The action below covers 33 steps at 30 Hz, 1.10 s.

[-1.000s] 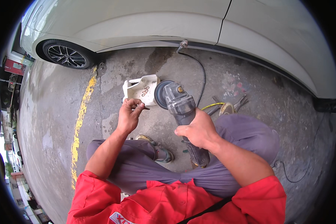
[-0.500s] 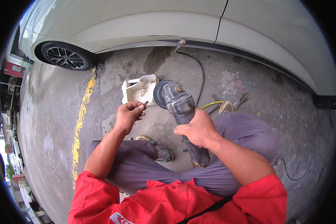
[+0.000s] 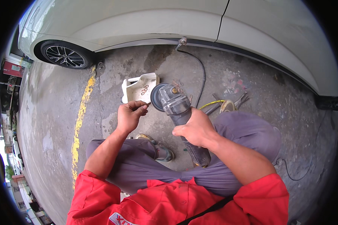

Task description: The person uses a heat gun to apply heat to a dent on the side of a white car. They then switch to an angle grinder to grind small metal pieces, producing sparks.

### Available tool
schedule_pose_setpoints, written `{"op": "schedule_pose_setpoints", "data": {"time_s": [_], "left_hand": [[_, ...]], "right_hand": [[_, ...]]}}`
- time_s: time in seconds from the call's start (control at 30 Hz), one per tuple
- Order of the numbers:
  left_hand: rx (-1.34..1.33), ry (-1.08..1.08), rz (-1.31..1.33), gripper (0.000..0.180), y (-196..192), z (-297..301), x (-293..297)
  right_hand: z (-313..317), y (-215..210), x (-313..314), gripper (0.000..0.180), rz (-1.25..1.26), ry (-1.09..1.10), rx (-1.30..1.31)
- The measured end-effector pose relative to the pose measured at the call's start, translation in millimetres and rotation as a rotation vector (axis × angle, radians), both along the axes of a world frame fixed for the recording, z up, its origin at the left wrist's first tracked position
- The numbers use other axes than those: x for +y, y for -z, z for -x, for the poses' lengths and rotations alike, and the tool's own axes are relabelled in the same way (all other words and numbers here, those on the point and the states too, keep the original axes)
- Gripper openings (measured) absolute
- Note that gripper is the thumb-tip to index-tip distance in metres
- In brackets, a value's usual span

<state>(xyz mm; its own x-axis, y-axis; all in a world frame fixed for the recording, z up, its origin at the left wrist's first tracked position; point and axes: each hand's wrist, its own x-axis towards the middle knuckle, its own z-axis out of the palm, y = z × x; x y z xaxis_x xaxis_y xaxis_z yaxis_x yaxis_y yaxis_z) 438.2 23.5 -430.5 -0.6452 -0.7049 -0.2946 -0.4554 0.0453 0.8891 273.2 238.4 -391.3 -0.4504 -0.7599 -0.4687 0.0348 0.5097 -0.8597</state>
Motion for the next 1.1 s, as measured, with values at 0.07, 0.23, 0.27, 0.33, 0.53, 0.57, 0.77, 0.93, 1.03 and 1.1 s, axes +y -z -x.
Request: {"op": "schedule_pose_setpoints", "data": {"time_s": [0.07, 0.23, 0.27, 0.33, 0.53, 0.57, 0.77, 0.93, 1.03, 1.1], "left_hand": [[0.041, 0.010, 0.022, 0.012, 1, 0, 1], [0.112, 0.033, 0.068, 0.013, 9, -6, -6], [0.111, 0.016, 0.045, 0.013, 11, -7, -6], [0.127, 0.016, 0.042, 0.013, 13, -9, -5], [0.165, 0.047, 0.061, 0.013, 14, -7, -3], [0.191, 0.055, 0.062, 0.013, 14, -7, -2], [0.181, 0.005, -0.070, 0.013, 12, -11, -4], [0.207, 0.015, -0.050, 0.012, 15, -8, -3], [0.351, -0.007, -0.031, 0.012, 13, -12, 0], [0.393, 0.031, -0.017, 0.011, 9, -14, -1]], "right_hand": [[1, 0, -1, 0.043, -0.007, -0.015, -0.001], [3, 6, -1, 0.039, 0.004, -0.036, -0.051], [2, 6, -1, 0.037, 0.004, -0.013, -0.053], [2, 6, -1, 0.033, 0.002, 0.034, -0.058], [7, -2, -1, 0.027, 0.028, 0.012, -0.188], [7, -2, -1, 0.027, 0.034, 0.018, -0.203], [5, -7, -2, 0.023, 0.031, 0.059, -0.267], [6, -5, -2, 0.022, 0.073, 0.043, -0.325], [6, -5, -5, 0.023, 0.015, 0.030, -0.341], [4, -9, -3, 0.023, 0.006, 0.071, -0.342]]}}
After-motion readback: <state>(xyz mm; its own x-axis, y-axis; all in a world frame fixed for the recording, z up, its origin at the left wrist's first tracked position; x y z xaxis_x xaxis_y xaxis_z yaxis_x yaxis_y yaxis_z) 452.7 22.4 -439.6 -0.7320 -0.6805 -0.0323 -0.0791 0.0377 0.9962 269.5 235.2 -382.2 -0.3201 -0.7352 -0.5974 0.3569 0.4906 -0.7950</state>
